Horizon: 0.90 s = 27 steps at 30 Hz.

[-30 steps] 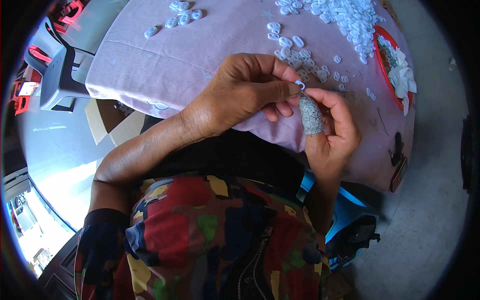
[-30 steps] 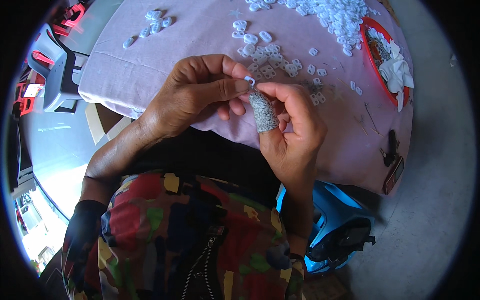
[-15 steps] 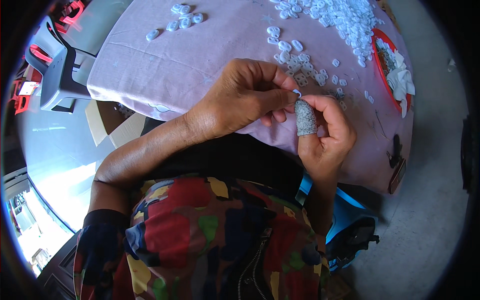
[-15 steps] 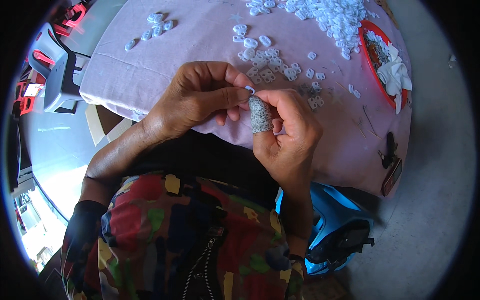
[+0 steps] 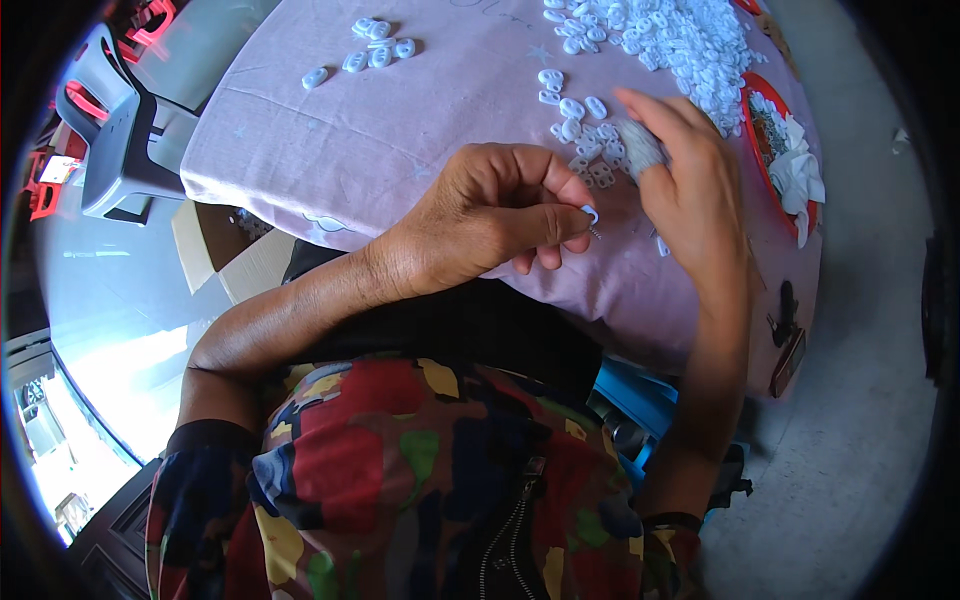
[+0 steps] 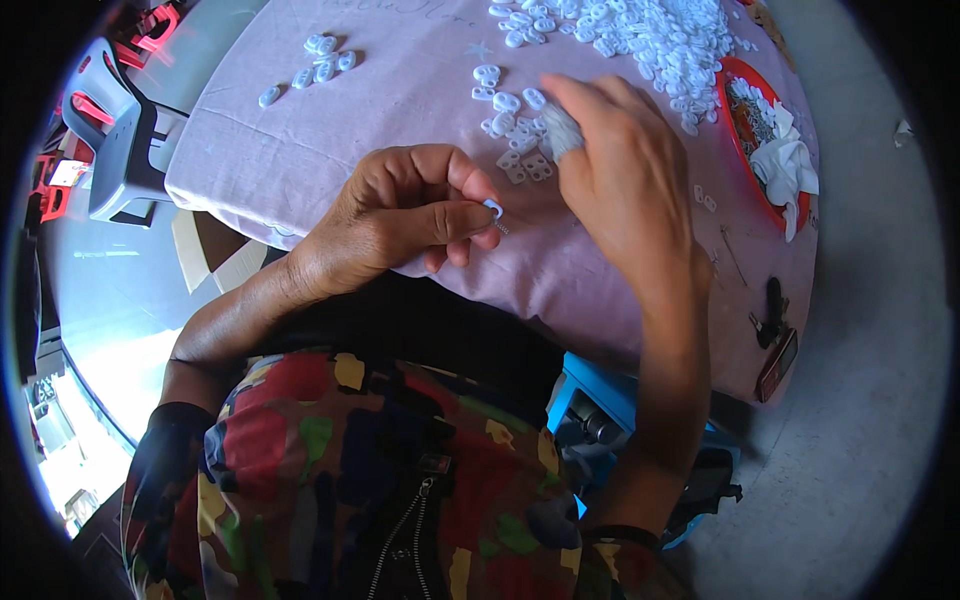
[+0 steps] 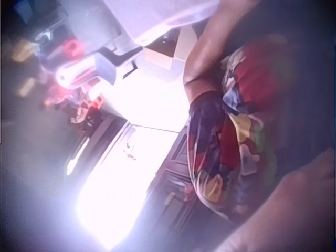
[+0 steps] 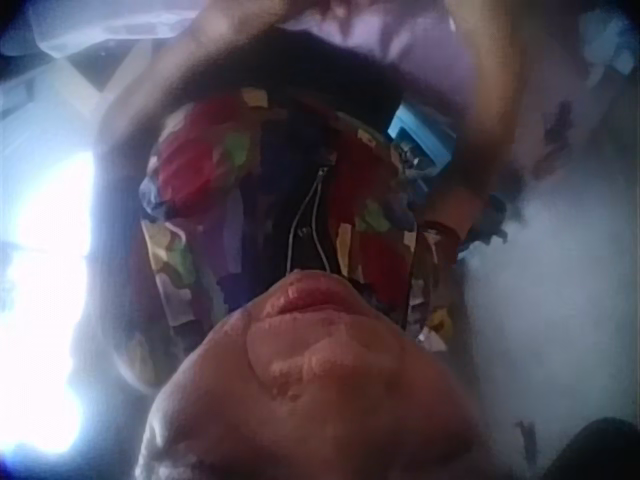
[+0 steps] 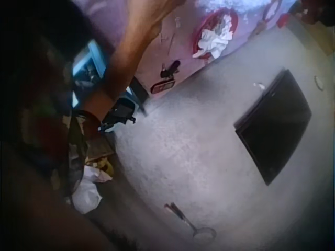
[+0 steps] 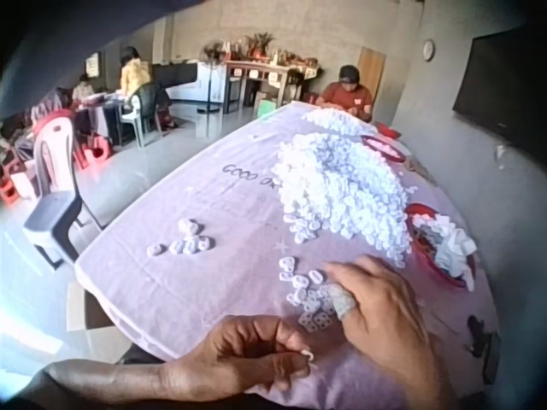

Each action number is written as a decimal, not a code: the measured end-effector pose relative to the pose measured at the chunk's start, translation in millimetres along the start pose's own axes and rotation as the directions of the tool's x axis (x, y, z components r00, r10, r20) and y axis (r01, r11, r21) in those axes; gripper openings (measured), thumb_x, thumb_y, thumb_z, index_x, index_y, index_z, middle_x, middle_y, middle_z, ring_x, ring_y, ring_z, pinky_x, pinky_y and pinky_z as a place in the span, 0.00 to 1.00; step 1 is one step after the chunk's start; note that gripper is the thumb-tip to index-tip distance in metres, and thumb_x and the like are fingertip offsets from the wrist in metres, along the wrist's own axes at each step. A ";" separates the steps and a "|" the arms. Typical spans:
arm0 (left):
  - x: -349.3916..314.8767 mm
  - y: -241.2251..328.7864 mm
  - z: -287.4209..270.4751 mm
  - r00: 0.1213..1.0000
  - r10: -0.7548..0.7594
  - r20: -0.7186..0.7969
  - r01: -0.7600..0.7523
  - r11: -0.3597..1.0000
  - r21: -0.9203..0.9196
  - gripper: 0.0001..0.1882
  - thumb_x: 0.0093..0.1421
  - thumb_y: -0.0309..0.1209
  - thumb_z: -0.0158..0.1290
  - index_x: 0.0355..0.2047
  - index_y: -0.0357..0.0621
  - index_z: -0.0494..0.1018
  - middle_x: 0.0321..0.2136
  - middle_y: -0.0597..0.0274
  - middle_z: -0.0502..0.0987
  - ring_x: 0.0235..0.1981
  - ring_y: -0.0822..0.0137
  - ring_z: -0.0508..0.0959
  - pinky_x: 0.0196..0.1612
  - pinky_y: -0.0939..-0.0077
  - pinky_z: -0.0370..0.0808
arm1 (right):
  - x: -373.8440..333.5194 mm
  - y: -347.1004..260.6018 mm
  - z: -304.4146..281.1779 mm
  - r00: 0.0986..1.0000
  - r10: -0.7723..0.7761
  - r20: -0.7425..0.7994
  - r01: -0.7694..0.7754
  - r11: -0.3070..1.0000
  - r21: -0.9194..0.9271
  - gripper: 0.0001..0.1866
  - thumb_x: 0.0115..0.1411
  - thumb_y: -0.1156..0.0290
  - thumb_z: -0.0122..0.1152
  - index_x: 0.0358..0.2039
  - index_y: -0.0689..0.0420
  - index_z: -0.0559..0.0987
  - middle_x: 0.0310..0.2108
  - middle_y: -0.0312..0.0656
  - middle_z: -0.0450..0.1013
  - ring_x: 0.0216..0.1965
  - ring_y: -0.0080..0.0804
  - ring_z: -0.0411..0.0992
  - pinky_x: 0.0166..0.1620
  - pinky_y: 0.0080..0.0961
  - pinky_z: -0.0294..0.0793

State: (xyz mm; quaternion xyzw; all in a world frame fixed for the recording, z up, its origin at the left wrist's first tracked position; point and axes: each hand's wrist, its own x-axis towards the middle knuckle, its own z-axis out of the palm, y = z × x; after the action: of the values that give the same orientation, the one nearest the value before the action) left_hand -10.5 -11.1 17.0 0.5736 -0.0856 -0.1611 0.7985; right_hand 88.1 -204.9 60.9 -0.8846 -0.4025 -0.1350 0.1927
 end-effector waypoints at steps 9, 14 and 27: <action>2.3 -2.1 -5.0 1.000 0.022 -0.015 -0.023 0.996 -0.086 0.08 0.64 0.27 0.51 0.42 0.37 0.72 0.31 0.61 0.79 0.26 0.80 0.76 0.26 0.88 0.71 | 19.7 8.6 24.4 0.990 -0.013 0.142 0.016 1.000 -0.013 0.15 0.47 0.82 0.52 0.38 0.59 0.77 0.35 0.50 0.74 0.39 0.50 0.73 0.43 0.41 0.71; 4.4 -3.7 -4.7 0.999 0.012 -0.045 -0.017 0.992 -0.125 0.09 0.64 0.27 0.50 0.43 0.38 0.72 0.31 0.61 0.79 0.27 0.80 0.76 0.27 0.90 0.71 | 10.3 6.5 21.2 0.989 0.099 0.112 -0.108 0.991 0.075 0.14 0.47 0.84 0.51 0.36 0.62 0.76 0.33 0.51 0.75 0.35 0.47 0.75 0.41 0.36 0.73; 8.1 -10.7 -3.5 0.994 0.054 -0.095 -0.070 0.980 -0.184 0.10 0.63 0.28 0.52 0.45 0.39 0.73 0.32 0.62 0.79 0.29 0.78 0.77 0.29 0.89 0.72 | -43.9 -32.9 -9.1 0.831 0.441 0.338 -0.531 0.448 0.719 0.09 0.60 0.80 0.54 0.42 0.63 0.74 0.34 0.35 0.73 0.36 0.19 0.70 0.41 0.17 0.70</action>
State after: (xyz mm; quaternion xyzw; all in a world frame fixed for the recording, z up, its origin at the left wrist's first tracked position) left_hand -3.6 -14.0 5.3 0.5000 -0.0520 -0.1175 0.8565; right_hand 34.1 -218.2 59.3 -0.7885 -0.1581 0.1628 0.5717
